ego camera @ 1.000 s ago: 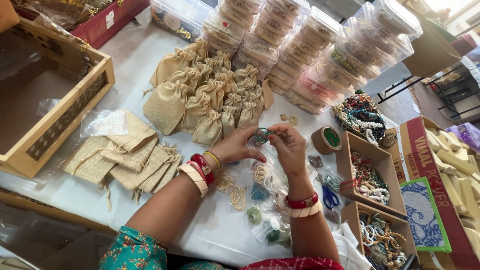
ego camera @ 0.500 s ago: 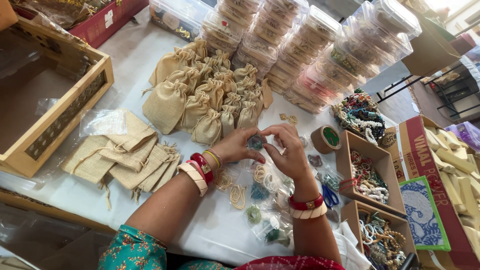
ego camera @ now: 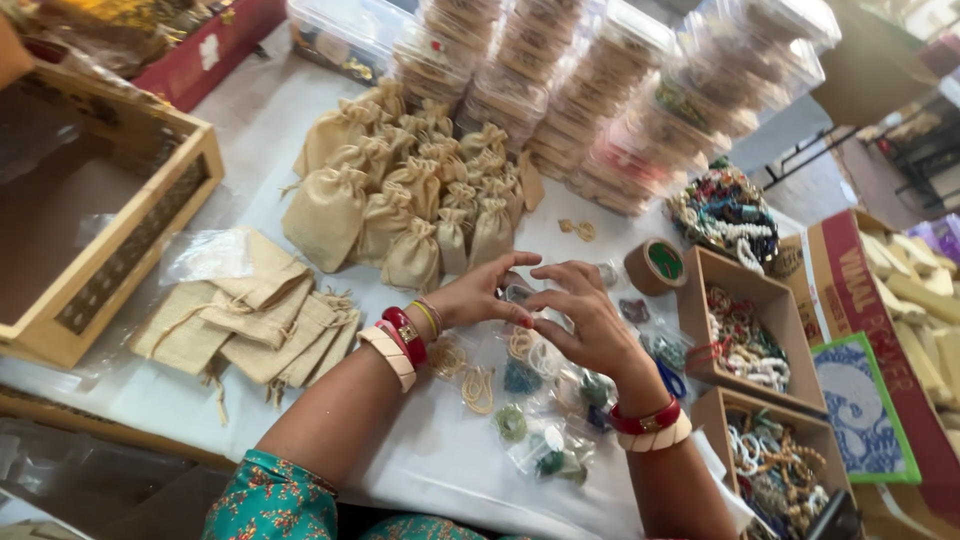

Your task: The person sorts through small plastic bags containing jewelry items on a table, then picks up a small beige cloth pouch, places a jewelry item inside, and ties the pouch closed. This process is repeated with multiple pouches and jewelry items.

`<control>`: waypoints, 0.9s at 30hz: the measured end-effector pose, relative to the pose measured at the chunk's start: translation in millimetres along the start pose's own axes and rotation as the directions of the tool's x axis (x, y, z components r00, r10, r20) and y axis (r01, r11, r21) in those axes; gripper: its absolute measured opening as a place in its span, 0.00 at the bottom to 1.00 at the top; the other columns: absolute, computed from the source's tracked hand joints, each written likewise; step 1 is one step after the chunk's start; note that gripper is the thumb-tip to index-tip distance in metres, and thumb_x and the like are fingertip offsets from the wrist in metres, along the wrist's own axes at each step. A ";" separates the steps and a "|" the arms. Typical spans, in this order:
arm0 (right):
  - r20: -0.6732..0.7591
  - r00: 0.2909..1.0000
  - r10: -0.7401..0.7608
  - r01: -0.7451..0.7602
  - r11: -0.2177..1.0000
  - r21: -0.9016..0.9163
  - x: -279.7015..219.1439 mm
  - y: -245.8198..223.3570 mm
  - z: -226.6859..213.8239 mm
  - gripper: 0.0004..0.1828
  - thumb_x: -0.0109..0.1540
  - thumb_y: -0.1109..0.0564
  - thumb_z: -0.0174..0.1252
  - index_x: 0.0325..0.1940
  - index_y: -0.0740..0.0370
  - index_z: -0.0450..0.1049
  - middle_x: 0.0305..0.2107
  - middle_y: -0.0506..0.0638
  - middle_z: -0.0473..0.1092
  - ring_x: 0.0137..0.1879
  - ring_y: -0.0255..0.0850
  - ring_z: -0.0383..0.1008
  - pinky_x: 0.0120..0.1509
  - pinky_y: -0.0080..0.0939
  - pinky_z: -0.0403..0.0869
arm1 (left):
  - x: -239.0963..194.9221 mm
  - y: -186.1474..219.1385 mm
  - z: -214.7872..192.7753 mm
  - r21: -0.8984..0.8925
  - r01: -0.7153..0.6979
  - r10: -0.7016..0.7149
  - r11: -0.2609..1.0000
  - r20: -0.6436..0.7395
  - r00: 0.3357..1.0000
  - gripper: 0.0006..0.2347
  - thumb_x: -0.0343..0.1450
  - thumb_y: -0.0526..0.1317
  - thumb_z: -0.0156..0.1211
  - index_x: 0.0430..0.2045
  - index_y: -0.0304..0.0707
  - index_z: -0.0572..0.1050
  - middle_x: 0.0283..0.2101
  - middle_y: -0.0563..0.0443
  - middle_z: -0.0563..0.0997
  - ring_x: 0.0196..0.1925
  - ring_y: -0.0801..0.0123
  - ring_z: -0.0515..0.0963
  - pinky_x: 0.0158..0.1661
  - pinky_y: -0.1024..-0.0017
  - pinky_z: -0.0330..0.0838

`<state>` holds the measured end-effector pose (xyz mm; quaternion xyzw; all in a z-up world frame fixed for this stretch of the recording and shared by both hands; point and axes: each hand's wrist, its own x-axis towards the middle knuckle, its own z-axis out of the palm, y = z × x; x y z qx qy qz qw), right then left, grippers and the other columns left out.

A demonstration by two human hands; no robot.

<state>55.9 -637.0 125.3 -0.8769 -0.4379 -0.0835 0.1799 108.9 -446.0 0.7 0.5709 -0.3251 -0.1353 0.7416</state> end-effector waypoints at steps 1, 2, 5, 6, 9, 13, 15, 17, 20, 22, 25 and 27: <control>-0.041 0.999 0.010 -0.011 1.000 -0.011 -6.1 3.6 0.8 0.09 0.56 0.57 0.67 0.41 0.58 0.81 0.53 0.57 0.73 0.63 0.56 0.64 0.66 0.54 0.62 | -0.8 2.4 3.5 -0.043 0.013 -0.011 0.999 0.053 0.999 0.39 0.63 0.35 0.73 0.69 0.37 0.57 0.49 0.49 0.80 0.52 0.73 0.79 0.55 0.71 0.72; -0.085 0.996 0.018 -0.020 1.000 -0.022 -11.2 7.5 2.1 0.06 0.58 0.58 0.67 0.39 0.56 0.81 0.53 0.55 0.74 0.64 0.54 0.66 0.67 0.53 0.64 | -1.5 5.4 5.5 -0.082 0.030 -0.021 0.996 0.106 0.994 0.37 0.64 0.34 0.72 0.69 0.37 0.59 0.49 0.50 0.80 0.50 0.75 0.79 0.53 0.71 0.74; -0.263 0.960 0.100 -0.076 0.992 0.098 -32.4 30.4 20.3 0.08 0.58 0.60 0.67 0.42 0.57 0.81 0.50 0.52 0.76 0.61 0.50 0.70 0.67 0.50 0.67 | 1.1 -4.8 15.4 -0.149 0.097 -0.085 0.984 0.083 0.993 0.26 0.70 0.37 0.67 0.64 0.36 0.65 0.45 0.54 0.81 0.47 0.79 0.78 0.49 0.76 0.74; -0.278 0.955 0.107 -0.080 0.991 0.110 -33.2 32.2 22.5 0.08 0.58 0.60 0.67 0.42 0.57 0.81 0.50 0.52 0.76 0.61 0.50 0.70 0.67 0.50 0.67 | 0.2 -8.9 18.7 -0.135 0.112 -0.100 0.984 0.090 0.991 0.26 0.70 0.37 0.67 0.64 0.36 0.65 0.45 0.54 0.81 0.47 0.79 0.78 0.49 0.76 0.74; -0.326 0.930 0.168 -0.112 0.976 0.184 -35.4 34.9 28.5 0.10 0.58 0.61 0.69 0.42 0.61 0.79 0.42 0.50 0.77 0.53 0.45 0.76 0.60 0.44 0.72 | -2.4 -30.4 23.3 0.022 0.167 -0.163 0.986 -0.131 0.978 0.14 0.75 0.40 0.62 0.52 0.31 0.76 0.42 0.58 0.80 0.42 0.80 0.75 0.43 0.78 0.72; -0.170 0.837 0.521 -0.392 0.786 0.479 -37.4 47.7 32.3 0.16 0.58 0.61 0.68 0.50 0.63 0.76 0.32 0.49 0.75 0.35 0.34 0.73 0.40 0.33 0.73 | -4.1 -31.4 28.6 -0.091 0.201 -0.210 0.975 -0.101 0.972 0.12 0.78 0.43 0.56 0.46 0.33 0.79 0.39 0.59 0.81 0.40 0.81 0.74 0.42 0.81 0.71; -0.124 0.809 0.574 -0.416 0.709 0.569 -41.5 59.0 36.5 0.20 0.59 0.61 0.68 0.55 0.62 0.74 0.29 0.50 0.73 0.32 0.32 0.69 0.38 0.32 0.71 | -2.8 -25.6 32.8 -0.118 0.204 -0.214 0.972 -0.077 0.974 0.11 0.77 0.41 0.56 0.47 0.34 0.79 0.41 0.60 0.81 0.42 0.83 0.75 0.45 0.82 0.71; -0.165 0.868 0.469 -0.294 0.751 0.591 -45.5 68.7 43.2 0.08 0.61 0.63 0.66 0.44 0.66 0.79 0.33 0.47 0.75 0.38 0.31 0.74 0.42 0.32 0.75 | -2.1 -39.9 28.9 -0.201 0.065 -0.111 0.977 -0.226 0.968 0.08 0.76 0.37 0.57 0.45 0.34 0.79 0.42 0.58 0.82 0.45 0.80 0.78 0.48 0.79 0.73; -0.114 0.891 0.440 -0.251 0.686 0.683 -44.8 69.6 42.0 0.10 0.61 0.63 0.66 0.46 0.66 0.78 0.34 0.46 0.75 0.40 0.29 0.74 0.44 0.32 0.75 | -5.7 -45.7 23.8 -0.292 0.012 -0.118 0.956 -0.346 0.931 0.06 0.77 0.34 0.58 0.42 0.32 0.80 0.40 0.53 0.84 0.43 0.74 0.80 0.46 0.74 0.75; -0.124 0.872 0.475 -0.263 0.666 0.698 -43.3 64.3 41.8 0.09 0.61 0.63 0.65 0.46 0.65 0.78 0.33 0.47 0.76 0.39 0.30 0.74 0.43 0.33 0.75 | -5.4 -43.1 18.5 -0.291 0.013 -0.124 0.957 -0.368 0.921 0.06 0.76 0.34 0.58 0.42 0.33 0.80 0.40 0.53 0.84 0.43 0.74 0.81 0.47 0.74 0.76; -0.252 0.874 0.414 -0.186 0.766 0.615 -40.8 55.7 36.4 0.08 0.60 0.63 0.65 0.43 0.64 0.80 0.31 0.49 0.77 0.37 0.34 0.75 0.42 0.35 0.75 | -3.4 -22.5 27.8 -0.182 0.040 -0.111 0.982 -0.397 0.911 0.06 0.76 0.35 0.57 0.41 0.34 0.80 0.41 0.54 0.84 0.44 0.75 0.81 0.49 0.75 0.76; -0.363 0.878 0.312 -0.096 0.858 0.505 -39.2 50.7 32.2 0.07 0.58 0.62 0.67 0.40 0.63 0.81 0.31 0.50 0.77 0.35 0.38 0.77 0.41 0.37 0.75 | -4.4 -19.4 32.8 -0.067 0.082 -0.102 0.994 -0.400 0.911 0.06 0.75 0.34 0.57 0.41 0.34 0.81 0.42 0.55 0.84 0.45 0.76 0.81 0.51 0.77 0.76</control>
